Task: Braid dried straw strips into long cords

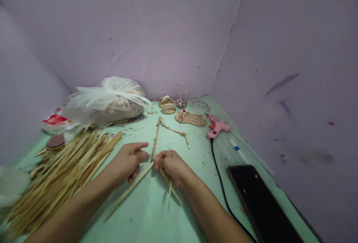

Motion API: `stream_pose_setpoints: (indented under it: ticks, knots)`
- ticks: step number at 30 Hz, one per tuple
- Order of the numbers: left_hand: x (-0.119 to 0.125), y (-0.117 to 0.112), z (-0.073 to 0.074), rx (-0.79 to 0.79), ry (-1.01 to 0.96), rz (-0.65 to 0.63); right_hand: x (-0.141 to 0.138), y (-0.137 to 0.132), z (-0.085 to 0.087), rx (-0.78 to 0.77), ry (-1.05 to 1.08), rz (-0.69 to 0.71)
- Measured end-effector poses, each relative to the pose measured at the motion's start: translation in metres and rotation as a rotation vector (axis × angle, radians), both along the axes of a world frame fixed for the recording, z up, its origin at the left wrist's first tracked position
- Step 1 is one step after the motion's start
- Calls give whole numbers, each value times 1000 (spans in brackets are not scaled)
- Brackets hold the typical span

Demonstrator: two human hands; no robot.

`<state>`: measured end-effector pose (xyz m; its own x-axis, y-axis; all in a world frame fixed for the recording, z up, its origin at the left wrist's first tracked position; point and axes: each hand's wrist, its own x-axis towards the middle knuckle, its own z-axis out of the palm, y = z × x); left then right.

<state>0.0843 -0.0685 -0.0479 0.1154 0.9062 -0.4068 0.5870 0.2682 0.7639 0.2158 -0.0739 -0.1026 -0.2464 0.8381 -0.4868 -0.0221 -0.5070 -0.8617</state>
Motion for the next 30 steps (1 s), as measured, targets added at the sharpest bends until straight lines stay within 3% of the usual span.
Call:
stream_pose_setpoints:
  ticks: [2, 4, 7, 10, 13, 15, 18, 22, 30]
  knots:
    - [0, 5, -10, -275, -223, -41, 0, 0, -1, 25, 53, 2]
    - [1, 6, -20, -340, -335, -89, 2, 1, -1, 50, 71, 17]
    - [2, 6, -30, -280, -307, -124, 7, 4, -3, 98, -67, 96]
    - [1, 10, -38, -180, -167, -164, 11, 4, -5, 293, -275, 182]
    - [1, 13, -47, 16, -3, -201, 10, -2, -2, 556, -635, 225]
    - [1, 12, -52, 91, 42, -214, 7, -8, 4, 653, -892, 237]
    - [3, 10, -56, 132, 13, -211, 0, -16, 16, 663, -1149, 239]
    - [7, 6, -55, 117, -83, -181, -12, -25, 28, 567, -1333, 211]
    - [10, 1, -42, -230, -360, 84, -30, -44, 31, 568, -1384, 290]
